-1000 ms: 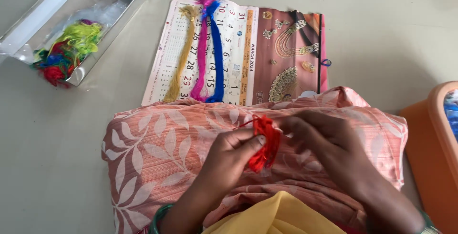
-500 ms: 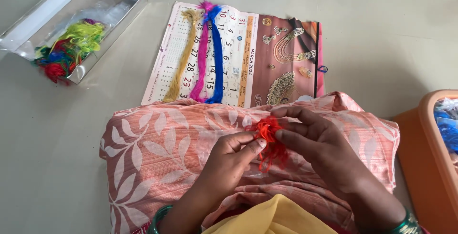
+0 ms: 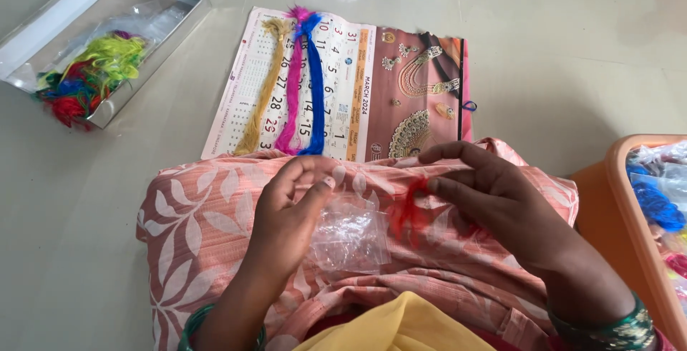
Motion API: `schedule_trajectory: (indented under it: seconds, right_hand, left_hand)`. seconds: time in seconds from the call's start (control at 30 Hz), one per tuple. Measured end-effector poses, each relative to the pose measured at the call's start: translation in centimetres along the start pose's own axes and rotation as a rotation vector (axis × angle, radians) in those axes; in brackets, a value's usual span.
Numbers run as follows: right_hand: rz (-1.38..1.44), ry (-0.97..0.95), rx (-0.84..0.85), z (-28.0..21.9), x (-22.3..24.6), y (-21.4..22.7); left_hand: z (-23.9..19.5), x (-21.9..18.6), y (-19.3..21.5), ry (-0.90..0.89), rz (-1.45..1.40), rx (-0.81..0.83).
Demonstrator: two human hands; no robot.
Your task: The person sits on the floor and twists and folds colorful wool fiber strands by hand, one color at a time, shaping each into a twisted decorative strand. Finished pink, blue, red and yellow strands accumulate on a calendar on the floor as the person takes new fiber from a tray and works it on their lap.
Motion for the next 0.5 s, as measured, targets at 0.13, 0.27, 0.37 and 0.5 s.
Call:
schedule_trajectory:
  seconds: [0.13,0.27,0.37,0.5]
  right_hand:
    - [-0.074,-0.042,0.037,-0.2,2.2,-1.5]
    - [-0.072,-0.033,0.048,-0.3,1.7,-1.7]
    - [-0.054,0.025,0.053,-0.4,1.2,-1.0]
    - [-0.048,-0.039,0.043,-1.2,-0.9,1.6]
  left_hand:
    - [-1.1,-4.9,-2.2,-0.574,0.157,0.326]
    - [-1.8,-5.8,-5.3,-0.730,0.154,0.526]
    - [-0.4,-2.3,-6.4,-0.202,-0.242,0.586]
    - [0.2,-0.7,-6.8,0.004,0.177,0.586]
Point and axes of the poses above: each hand's wrist, its own z-axis towards the middle knuckle, its own y-axis out of the back of the hand, x = y × z, the point moved 2 cm from there along z, towards the middle knuckle, and after that the axes turned 1 degree about -z, right-handed, at the moved point
